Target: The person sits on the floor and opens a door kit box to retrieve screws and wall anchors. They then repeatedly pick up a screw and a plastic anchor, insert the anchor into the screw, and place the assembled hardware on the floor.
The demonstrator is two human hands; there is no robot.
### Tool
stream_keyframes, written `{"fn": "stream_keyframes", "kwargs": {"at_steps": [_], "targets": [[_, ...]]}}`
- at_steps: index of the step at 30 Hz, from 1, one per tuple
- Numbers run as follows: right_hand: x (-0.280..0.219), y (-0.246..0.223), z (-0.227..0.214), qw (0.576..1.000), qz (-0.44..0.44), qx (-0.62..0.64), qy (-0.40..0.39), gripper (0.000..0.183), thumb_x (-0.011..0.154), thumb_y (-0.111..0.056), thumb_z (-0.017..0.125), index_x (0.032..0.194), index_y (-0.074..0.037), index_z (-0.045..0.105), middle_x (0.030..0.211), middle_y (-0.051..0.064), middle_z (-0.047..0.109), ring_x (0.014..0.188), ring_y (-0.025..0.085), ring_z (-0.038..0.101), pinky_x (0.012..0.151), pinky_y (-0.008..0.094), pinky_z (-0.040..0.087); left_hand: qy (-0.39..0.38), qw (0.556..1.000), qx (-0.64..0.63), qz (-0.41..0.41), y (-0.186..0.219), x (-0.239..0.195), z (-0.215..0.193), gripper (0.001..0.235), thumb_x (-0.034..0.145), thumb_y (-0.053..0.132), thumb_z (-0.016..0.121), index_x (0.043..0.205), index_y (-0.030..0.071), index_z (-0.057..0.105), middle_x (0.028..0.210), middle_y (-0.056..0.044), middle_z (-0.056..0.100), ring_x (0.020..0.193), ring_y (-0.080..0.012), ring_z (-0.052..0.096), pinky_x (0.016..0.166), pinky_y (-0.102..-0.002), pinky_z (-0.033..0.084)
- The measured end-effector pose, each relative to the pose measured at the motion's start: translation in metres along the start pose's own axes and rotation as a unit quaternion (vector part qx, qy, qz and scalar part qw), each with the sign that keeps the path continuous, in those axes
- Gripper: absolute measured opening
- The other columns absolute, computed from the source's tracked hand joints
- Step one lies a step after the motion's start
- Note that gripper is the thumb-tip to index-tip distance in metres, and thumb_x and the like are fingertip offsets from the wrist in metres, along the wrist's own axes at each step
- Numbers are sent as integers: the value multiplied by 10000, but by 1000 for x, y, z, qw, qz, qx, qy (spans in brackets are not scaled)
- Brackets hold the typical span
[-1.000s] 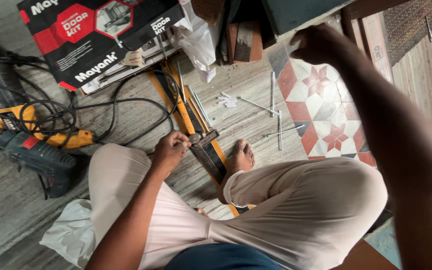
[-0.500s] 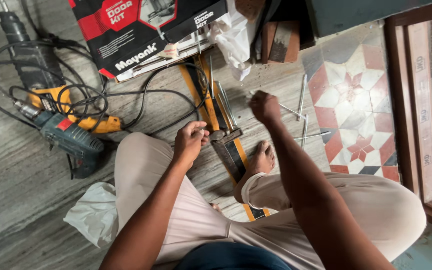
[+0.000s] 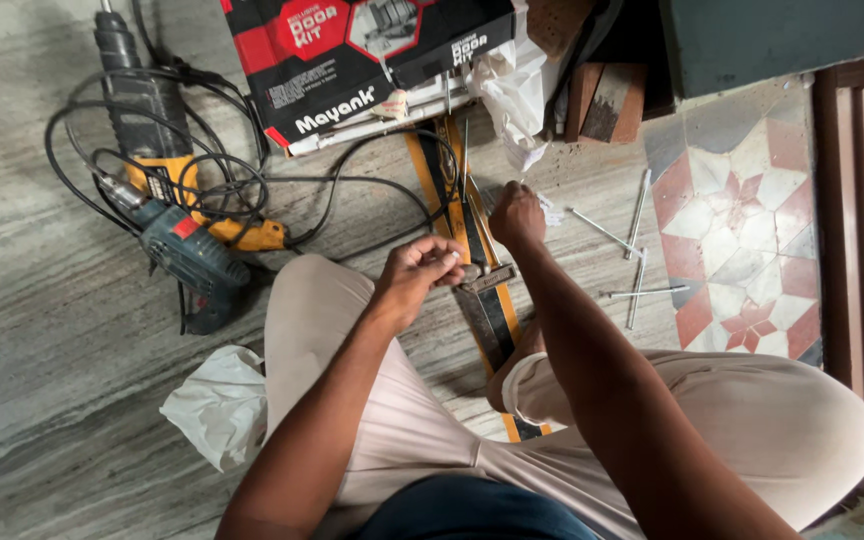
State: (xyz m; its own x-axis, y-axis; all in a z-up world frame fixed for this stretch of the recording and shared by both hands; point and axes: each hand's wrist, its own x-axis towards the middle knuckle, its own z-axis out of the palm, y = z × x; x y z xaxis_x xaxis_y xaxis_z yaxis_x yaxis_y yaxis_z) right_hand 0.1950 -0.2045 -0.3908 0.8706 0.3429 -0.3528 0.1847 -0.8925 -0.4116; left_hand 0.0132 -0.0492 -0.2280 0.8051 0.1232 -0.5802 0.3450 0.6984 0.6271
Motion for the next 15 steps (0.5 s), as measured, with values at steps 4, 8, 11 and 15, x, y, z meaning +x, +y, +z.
{"fn": "stream_keyframes", "kwargs": {"at_steps": [4, 8, 11, 15], "targets": [[-2, -27, -63, 986, -6, 10, -167, 431, 1084, -319, 450, 885, -14, 681, 785, 149, 704, 690, 324, 737, 658, 449, 615, -22, 999, 9, 46, 24, -17, 7, 205, 958, 107, 672, 1156, 55, 669, 955, -54, 723, 808, -104, 675, 749, -259, 583], [-26, -71, -177, 923, -369, 29, -104, 297, 796, -275, 725, 964, -30, 740, 808, 121, 754, 728, 286, 756, 664, 390, 607, 1, 991, 64, 114, 58, -27, 9, 152, 1007, 76, 699, 1120, -26, 702, 924, -73, 700, 786, -123, 640, 737, -279, 565], [-74, -111, -260, 903, -279, 74, -317, 323, 972, -238, 645, 1254, -87, 693, 1044, 81, 759, 795, 219, 775, 701, 381, 645, -30, 986, 55, 157, 78, -39, 16, 137, 1032, 52, 681, 1129, -44, 689, 942, -80, 696, 828, -131, 652, 770, -283, 563], [-130, -155, -309, 911, -199, -146, -331, 436, 1070, -360, 517, 1501, -371, 580, 1025, 37, 779, 565, 221, 717, 533, 349, 613, -43, 988, 33, 144, 93, -61, 26, 120, 1021, 47, 630, 1116, -25, 645, 957, -107, 745, 877, -162, 739, 796, -296, 615]]}}
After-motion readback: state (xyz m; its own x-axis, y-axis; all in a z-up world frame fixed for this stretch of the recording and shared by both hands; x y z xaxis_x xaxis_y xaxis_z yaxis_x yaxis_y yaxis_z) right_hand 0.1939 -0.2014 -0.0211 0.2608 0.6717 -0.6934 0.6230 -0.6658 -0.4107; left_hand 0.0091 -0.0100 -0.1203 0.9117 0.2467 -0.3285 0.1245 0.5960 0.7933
